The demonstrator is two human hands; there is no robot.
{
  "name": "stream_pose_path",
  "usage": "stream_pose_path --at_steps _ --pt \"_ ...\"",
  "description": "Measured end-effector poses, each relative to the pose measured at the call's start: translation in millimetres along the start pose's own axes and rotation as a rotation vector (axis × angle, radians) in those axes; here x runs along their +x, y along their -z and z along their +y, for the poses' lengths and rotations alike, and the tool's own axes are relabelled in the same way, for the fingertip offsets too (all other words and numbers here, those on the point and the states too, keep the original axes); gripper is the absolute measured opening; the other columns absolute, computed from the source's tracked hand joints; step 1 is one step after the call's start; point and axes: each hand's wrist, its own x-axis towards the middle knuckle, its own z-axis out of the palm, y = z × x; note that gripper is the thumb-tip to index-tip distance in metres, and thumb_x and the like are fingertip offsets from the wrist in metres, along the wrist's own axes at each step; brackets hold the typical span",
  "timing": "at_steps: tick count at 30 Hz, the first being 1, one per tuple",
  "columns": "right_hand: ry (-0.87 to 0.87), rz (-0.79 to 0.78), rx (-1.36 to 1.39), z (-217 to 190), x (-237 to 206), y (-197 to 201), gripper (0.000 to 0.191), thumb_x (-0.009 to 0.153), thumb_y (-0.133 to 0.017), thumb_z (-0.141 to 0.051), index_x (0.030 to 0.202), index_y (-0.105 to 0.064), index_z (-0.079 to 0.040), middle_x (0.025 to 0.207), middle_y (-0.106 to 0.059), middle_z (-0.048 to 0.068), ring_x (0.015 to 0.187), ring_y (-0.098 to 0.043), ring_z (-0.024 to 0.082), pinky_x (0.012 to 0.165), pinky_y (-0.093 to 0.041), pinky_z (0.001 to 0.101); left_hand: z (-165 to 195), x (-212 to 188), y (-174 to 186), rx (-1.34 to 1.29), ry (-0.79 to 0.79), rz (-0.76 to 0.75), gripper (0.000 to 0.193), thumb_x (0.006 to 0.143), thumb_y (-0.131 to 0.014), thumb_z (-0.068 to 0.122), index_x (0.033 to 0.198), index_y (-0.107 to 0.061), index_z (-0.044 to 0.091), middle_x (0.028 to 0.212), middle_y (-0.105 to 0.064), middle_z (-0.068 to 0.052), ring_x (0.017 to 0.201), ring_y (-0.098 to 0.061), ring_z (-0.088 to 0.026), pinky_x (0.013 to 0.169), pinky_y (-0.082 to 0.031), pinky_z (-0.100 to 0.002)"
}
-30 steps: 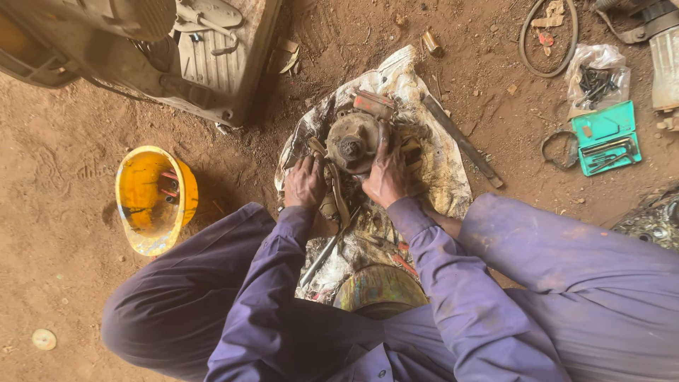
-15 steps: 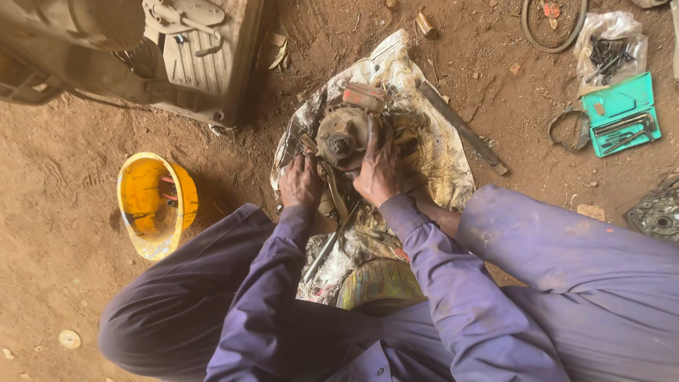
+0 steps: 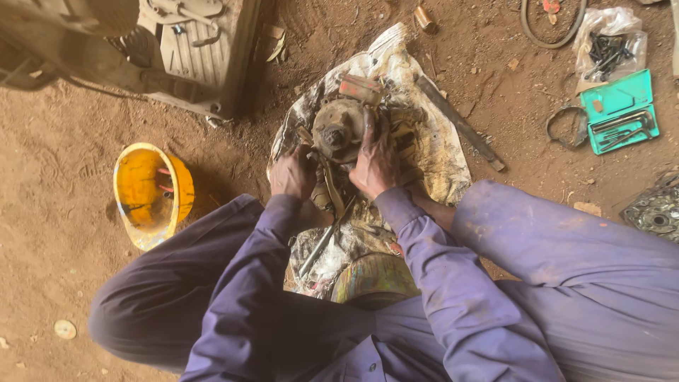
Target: The person sits on the ground and uses a metal rod to pry and adjust a circular mechanical component resting on a cloth. They repeatedly reposition the rod and rotate the part to access different areas.
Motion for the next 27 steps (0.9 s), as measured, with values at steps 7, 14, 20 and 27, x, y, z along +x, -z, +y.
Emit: stream_pose_path --at_steps 7,14,20,27 --pt "-0.004 -0.003 -0.002 0.7 1.7 0.4 0.131 0.059 -0.085 -0.006 0.162 -0.005 -0.011 0.160 -0.021 0.034 0.144 -0.035 0.053 0.120 -0.035 0.0465 -26.0 14.0 5.0 -0.307 -0.007 -0.048 0.036 0.108 -0.049 0.031 0.100 -0.070 0.003 0.081 -0.074 -0.017 0.068 -0.071 -0.029 0.065 -0.057 -0.045" --pt "-0.004 0.026 -0.004 0.7 -0.7 -5.2 0.129 0.059 -0.085 -0.005 0.160 -0.005 -0.013 0.158 -0.023 0.033 0.145 -0.034 0.052 0.122 -0.032 0.0480 -23.3 21.7 -4.8 -0.042 0.094 -0.029 0.036 0.105 -0.054 0.034 0.094 -0.075 0.007 0.078 -0.072 -0.019 0.064 -0.066 -0.029 0.062 -0.053 -0.046" --pt "0.043 0.055 0.053 -2.9 1.5 -2.7 0.127 0.060 -0.084 -0.006 0.159 -0.006 -0.010 0.157 -0.023 0.035 0.145 -0.032 0.053 0.122 -0.031 0.0498 -15.4 20.4 -7.3 -0.015 0.256 -0.124 0.040 0.108 -0.050 0.039 0.095 -0.073 0.008 0.073 -0.070 -0.014 0.053 -0.060 -0.022 0.049 -0.048 -0.042" --pt "0.029 0.040 -0.002 -3.2 0.7 -4.4 0.126 0.061 -0.084 -0.005 0.160 -0.007 -0.010 0.157 -0.024 0.035 0.146 -0.032 0.053 0.123 -0.030 0.0509 -23.5 18.0 -17.8 0.006 0.097 0.008 0.043 0.108 -0.047 0.038 0.096 -0.073 0.007 0.070 -0.066 -0.014 0.053 -0.057 -0.024 0.051 -0.047 -0.042"
